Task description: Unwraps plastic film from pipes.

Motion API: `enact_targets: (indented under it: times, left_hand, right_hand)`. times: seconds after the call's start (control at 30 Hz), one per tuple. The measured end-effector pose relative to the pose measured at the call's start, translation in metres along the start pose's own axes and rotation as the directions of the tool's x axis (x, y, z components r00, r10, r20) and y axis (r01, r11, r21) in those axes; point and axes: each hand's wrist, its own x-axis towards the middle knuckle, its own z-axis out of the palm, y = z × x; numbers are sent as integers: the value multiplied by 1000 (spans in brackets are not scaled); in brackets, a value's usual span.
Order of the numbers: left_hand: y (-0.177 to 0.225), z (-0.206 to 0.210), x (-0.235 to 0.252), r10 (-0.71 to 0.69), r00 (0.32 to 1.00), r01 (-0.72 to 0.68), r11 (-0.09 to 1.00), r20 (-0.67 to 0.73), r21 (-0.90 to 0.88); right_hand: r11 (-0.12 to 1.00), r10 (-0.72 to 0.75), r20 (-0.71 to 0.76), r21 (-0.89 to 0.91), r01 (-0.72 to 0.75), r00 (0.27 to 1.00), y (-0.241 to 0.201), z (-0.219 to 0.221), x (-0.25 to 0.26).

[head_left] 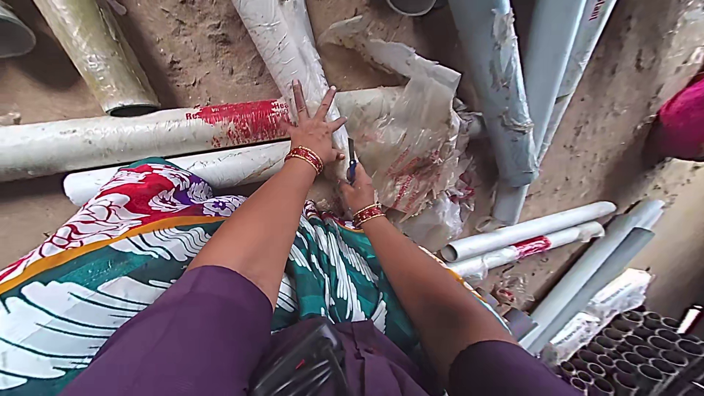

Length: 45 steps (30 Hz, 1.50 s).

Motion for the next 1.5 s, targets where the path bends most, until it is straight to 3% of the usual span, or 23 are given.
enact_targets:
  times: [0.2, 0.43, 0.57, 0.63, 0.77, 0.87, 0.97, 1.07, 1.13, 1.2, 1.27, 1.4, 1.5]
  left_hand:
    - [16, -5, 15, 6, 998, -3, 999, 68, -43]
    - [16, -2, 14, 18, 997, -11, 995, 72, -99]
    - [9, -6, 11, 42, 997, -35, 995, 72, -94]
    - [8, -4, 9, 60, 997, -57, 995, 38, -80]
    - [8, -3, 0, 97, 995, -97, 995, -33, -20]
    - [11, 14, -11, 273, 949, -266, 962, -157, 61]
    - [19, 35, -17, 435, 894, -429, 900, -107, 74]
    - [24, 40, -16, 421, 907, -420, 907, -23, 36]
    - [27, 39, -17, 376, 927, -376, 927, -12, 6]
    - [28, 39, -16, 310, 951, -310, 951, 5, -19]
    - [24, 39, -16, 275, 961, -275, 960, 0, -47]
    - [14, 20, -12, 275, 958, -282, 954, -82, -99]
    - [6, -5, 0, 235, 953, -255, 963, -191, -87]
  right_hand:
    - [993, -42, -57, 104, 48, 997, 16, -17, -4]
    - [978, -205, -60, 35, 207, 977, 26, -32, -16]
    - [946, -166, -166, 250, 205, 972, 24, -38, -4]
    - [915, -93, -190, 371, 159, 977, 28, -48, 9]
    - [899, 127, -81, 430, -81, 989, 28, -60, 34]
    - [841, 123, -16, 532, -96, 992, 20, -68, 44]
    - [828, 106, 35, 550, -108, 994, 13, -80, 48]
    - [901, 175, -7, 404, -157, 985, 17, -88, 45]
    - [983, 147, -92, 122, -135, 985, 29, -93, 35]
    - [976, 113, -94, -175, -128, 989, 30, -102, 14]
    - [925, 148, -37, -348, -152, 988, 22, -105, -12]
    - [869, 71, 71, -494, -26, 995, 5, -83, -54]
    - [846, 3, 117, -529, 60, 993, -9, -59, -57]
